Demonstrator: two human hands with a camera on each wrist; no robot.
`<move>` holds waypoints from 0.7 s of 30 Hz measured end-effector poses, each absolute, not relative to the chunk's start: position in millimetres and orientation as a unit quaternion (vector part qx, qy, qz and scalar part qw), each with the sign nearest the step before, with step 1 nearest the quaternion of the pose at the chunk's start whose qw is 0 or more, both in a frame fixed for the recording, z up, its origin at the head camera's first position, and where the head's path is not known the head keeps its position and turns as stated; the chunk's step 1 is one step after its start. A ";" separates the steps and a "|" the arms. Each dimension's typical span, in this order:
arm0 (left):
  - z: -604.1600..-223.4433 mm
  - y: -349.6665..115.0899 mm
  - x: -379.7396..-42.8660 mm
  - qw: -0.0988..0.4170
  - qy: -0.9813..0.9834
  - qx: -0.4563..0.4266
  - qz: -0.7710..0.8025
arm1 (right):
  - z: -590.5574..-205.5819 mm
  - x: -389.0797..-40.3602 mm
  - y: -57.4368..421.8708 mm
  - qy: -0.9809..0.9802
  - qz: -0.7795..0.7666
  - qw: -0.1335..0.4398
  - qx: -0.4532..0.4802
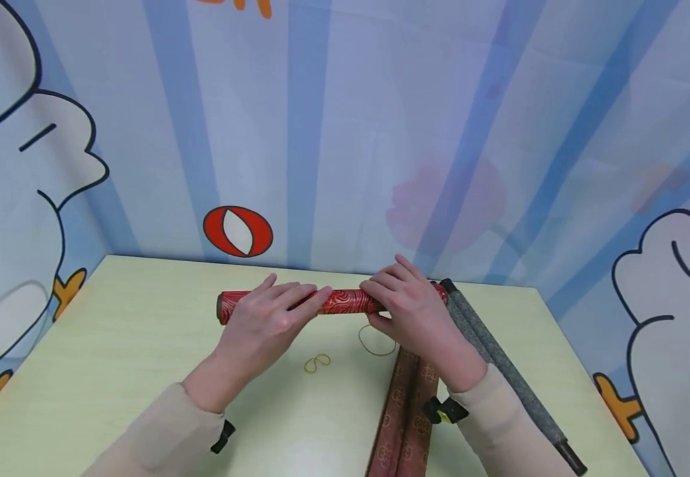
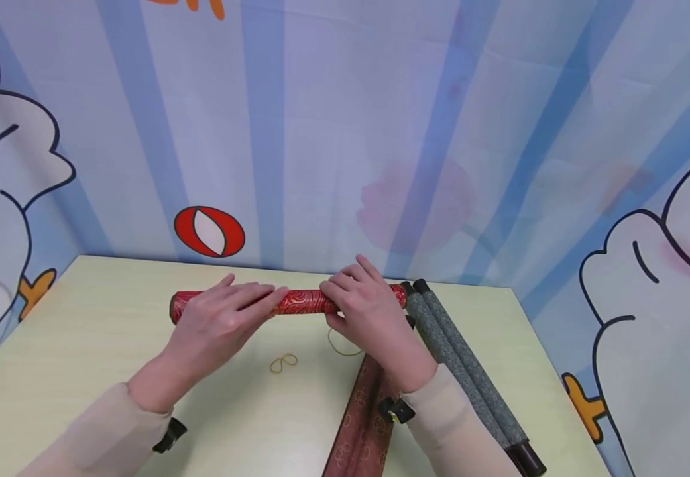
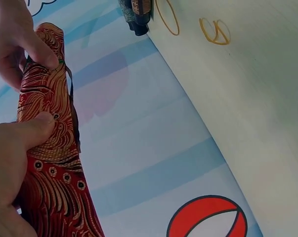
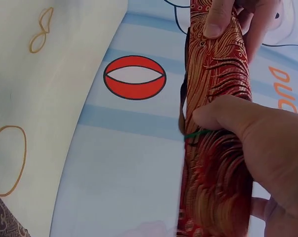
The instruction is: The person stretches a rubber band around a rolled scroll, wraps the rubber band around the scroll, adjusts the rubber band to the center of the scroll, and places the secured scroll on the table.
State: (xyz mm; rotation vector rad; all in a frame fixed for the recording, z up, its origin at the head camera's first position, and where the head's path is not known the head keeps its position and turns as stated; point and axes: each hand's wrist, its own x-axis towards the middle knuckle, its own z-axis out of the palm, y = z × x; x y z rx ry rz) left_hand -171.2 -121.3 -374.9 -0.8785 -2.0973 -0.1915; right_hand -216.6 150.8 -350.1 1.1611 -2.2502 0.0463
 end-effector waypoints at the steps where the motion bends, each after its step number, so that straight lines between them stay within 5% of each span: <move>1: -374.9 -121.2 -171.5 0.416 -0.836 -0.350 -0.077 | -349.9 -216.1 150.8 -0.847 0.016 0.299 0.439; 21: -374.5 -119.8 -173.0 0.416 -0.833 -0.357 -0.078 | -346.3 -213.3 148.5 -0.864 0.006 0.269 0.426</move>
